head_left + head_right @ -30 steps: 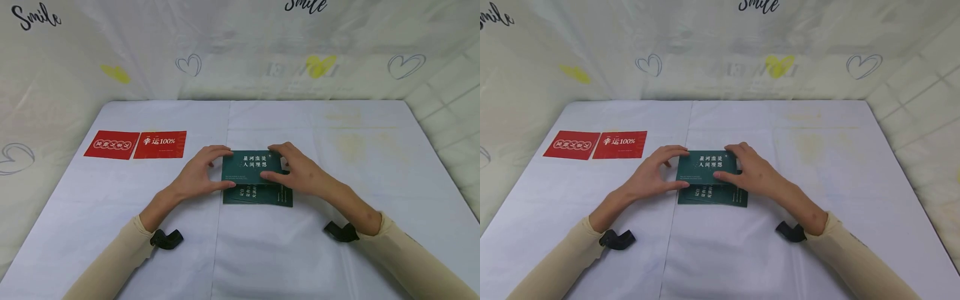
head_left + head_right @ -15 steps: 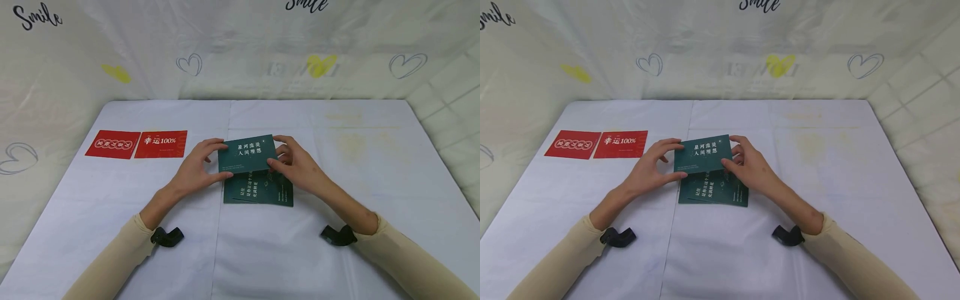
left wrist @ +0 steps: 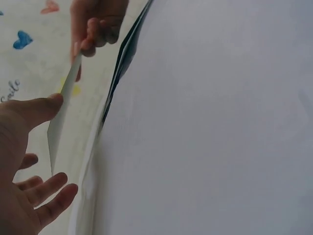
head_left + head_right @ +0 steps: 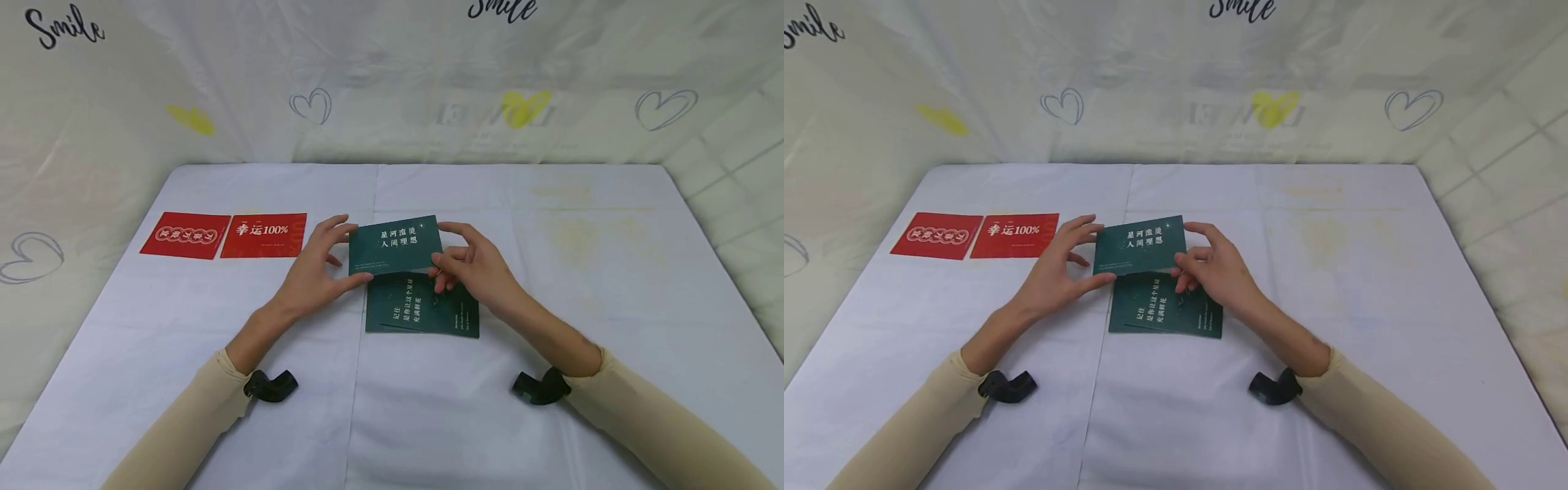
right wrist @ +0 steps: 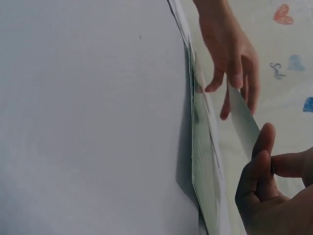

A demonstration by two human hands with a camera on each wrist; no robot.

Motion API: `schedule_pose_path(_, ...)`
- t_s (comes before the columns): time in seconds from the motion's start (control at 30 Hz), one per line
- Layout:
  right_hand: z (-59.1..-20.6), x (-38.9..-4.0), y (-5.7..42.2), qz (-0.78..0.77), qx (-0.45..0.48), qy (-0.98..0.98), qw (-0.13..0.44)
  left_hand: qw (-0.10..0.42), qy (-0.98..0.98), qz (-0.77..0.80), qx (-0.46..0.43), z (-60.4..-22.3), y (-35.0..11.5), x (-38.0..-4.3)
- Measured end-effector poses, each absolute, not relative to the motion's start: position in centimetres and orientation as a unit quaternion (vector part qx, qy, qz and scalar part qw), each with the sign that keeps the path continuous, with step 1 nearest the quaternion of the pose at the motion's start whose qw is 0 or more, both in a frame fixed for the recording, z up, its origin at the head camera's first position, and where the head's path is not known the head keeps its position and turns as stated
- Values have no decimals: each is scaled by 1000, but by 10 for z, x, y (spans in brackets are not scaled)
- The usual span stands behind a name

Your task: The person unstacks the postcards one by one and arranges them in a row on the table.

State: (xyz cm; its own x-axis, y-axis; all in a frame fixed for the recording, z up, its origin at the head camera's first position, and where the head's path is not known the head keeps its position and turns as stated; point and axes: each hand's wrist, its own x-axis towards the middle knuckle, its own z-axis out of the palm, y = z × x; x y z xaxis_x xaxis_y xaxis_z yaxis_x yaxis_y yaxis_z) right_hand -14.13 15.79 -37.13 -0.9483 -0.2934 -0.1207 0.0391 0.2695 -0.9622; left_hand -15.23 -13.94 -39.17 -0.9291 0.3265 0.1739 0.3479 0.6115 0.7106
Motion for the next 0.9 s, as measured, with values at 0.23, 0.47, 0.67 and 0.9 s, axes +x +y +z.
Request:
schedule_pose_path(0.23, -374, -145, 151, -624, -86, 766, 131, 20, -921, -376, -99, -387, -139, -150)
schedule_pose_path(0.47, -375, -147, 142, -631, -87, 758, 137, 2, -920, -389, -45, -384, -141, -147)
schedule_pose_path(0.67, -375, -150, 134, -630, -94, 756, 151, 9, -915, -403, -28, -383, -143, -143)
schedule_pose_path(0.9, -375, -156, 126, -618, -113, 760, 165, 23, -914, -404, -12, -385, -148, -143)
